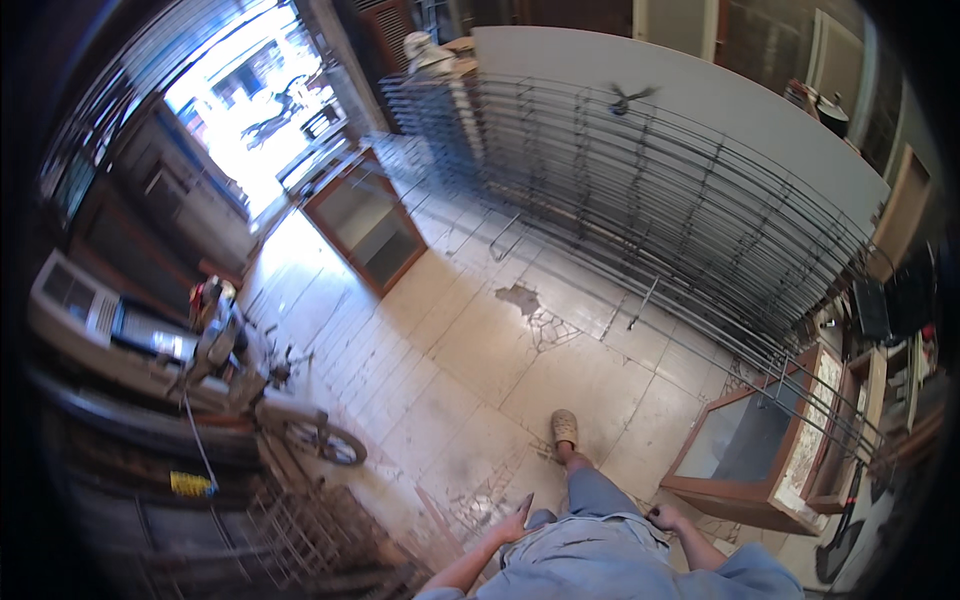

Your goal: The person constructs a wire structure by threading and twisting metal wire around metal rods, then trims the excess wire using a pair of pliers.

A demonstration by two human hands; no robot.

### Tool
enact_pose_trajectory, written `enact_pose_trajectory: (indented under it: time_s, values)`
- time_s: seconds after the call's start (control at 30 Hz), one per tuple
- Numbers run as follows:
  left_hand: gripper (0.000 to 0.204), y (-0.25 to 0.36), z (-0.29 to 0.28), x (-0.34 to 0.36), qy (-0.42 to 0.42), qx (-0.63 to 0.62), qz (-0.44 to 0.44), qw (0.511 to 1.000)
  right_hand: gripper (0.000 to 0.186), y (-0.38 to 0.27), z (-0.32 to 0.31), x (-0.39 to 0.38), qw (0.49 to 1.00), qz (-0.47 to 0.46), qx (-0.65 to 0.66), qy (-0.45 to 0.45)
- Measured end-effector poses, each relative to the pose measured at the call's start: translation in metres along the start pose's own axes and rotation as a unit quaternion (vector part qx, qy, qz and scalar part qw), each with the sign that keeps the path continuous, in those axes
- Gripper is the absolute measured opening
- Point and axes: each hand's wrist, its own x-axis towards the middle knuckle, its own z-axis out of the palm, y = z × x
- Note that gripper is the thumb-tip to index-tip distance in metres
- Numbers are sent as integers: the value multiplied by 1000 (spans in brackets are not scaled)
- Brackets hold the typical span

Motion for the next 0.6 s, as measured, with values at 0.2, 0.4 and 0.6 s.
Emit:
enact_pose_trajectory:
  time_s: [0.2,0.4,0.6]
  values:
    - [81,-7,-97,78,6,243,-26,970,71,-290,-266,-117,855,-419,210,-221]
    - [63,2,-280,172,29,21,16,999,73,-397,-502,-113,636,-700,200,-256]
    - [49,-14,-405,220,225,-170,-15,959,57,-482,-684,8,933,-268,-93,224]
